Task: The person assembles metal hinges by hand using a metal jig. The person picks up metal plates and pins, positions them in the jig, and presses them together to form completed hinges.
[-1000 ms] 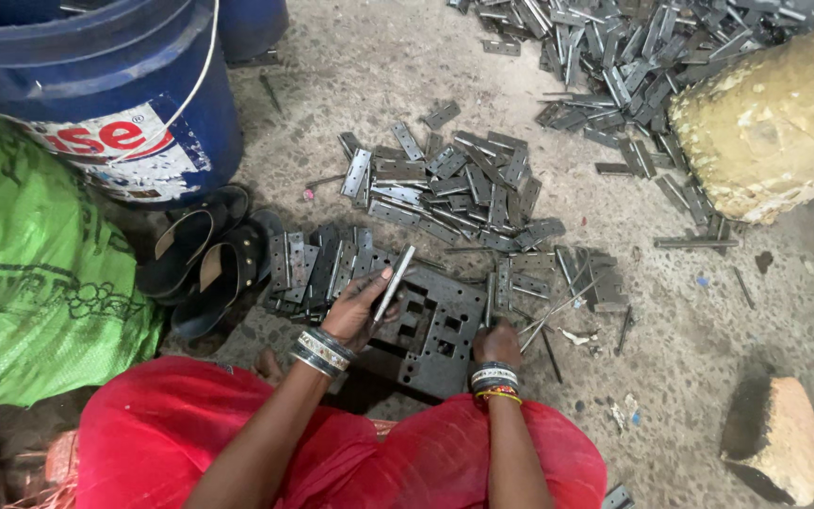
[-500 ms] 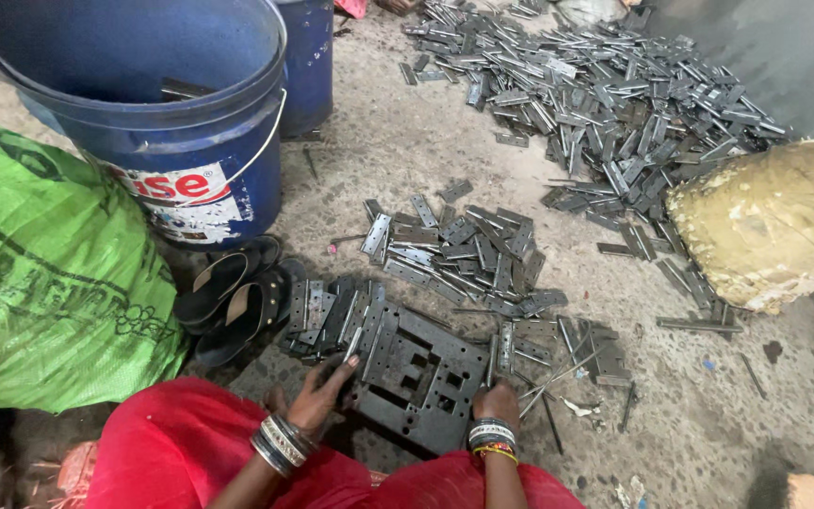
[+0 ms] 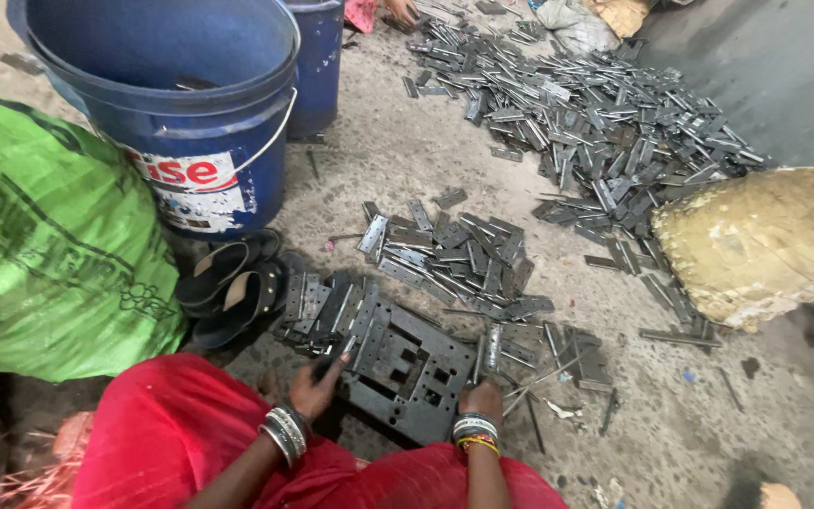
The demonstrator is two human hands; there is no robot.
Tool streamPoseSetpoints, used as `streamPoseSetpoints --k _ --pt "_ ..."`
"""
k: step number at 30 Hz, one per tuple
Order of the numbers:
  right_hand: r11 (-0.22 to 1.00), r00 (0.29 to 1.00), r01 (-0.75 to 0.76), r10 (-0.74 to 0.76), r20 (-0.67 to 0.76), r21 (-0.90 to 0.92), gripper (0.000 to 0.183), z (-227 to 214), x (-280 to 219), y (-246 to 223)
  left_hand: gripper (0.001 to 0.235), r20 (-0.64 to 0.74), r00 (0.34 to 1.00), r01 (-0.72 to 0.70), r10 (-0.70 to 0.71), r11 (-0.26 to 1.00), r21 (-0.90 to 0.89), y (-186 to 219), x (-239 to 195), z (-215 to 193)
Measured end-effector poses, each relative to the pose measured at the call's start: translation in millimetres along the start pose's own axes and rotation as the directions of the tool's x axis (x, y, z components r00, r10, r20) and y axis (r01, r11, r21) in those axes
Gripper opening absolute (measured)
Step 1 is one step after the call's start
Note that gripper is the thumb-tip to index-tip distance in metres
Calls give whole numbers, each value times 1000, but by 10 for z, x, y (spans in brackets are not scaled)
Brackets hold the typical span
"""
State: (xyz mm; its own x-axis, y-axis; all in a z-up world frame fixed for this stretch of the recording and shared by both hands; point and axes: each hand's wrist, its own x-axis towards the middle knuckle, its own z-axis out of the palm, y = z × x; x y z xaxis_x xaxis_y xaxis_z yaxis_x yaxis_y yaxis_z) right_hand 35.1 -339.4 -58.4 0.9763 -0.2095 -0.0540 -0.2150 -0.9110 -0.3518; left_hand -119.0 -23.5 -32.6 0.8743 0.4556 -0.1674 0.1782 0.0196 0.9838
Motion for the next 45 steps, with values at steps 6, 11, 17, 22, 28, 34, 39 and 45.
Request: streamPoseSetpoints --k 6,11,17,22,28,34,39,45 --pt "1000 1000 -22 22 8 10 33 14 -25 -64 52 49 990 141 -134 971 -191 -101 71 -44" --pt "1000 999 26 -26 -22 -9 32 68 59 -7 54 -39 997 61 -65 994 -86 -412 214 4" --pt "1000 1000 -17 17 -24 -11 32 109 16 4 53 -119 992 26 -31 999 -36 -658 263 22" --pt "1000 1000 -7 7 7 -23 35 77 3 11 50 39 998 52 -47 990 -130 -430 181 -14" --pt "999 999 44 -44 1 27 31 7 -12 -10 63 -45 927 362 -372 921 -143 -150 102 -46" --pt "998 999 -14 17 48 -62 35 -13 3 -45 70 25 946 317 -322 912 -259 -296 164 25" --pt "995 993 -101 99 63 25 50 -97 60 -4 72 33 990 144 -141 975 -166 -423 227 14" --pt "940 989 -149 140 52 306 53 -115 57 1 80 125 978 185 -168 974 -134 -303 216 72"
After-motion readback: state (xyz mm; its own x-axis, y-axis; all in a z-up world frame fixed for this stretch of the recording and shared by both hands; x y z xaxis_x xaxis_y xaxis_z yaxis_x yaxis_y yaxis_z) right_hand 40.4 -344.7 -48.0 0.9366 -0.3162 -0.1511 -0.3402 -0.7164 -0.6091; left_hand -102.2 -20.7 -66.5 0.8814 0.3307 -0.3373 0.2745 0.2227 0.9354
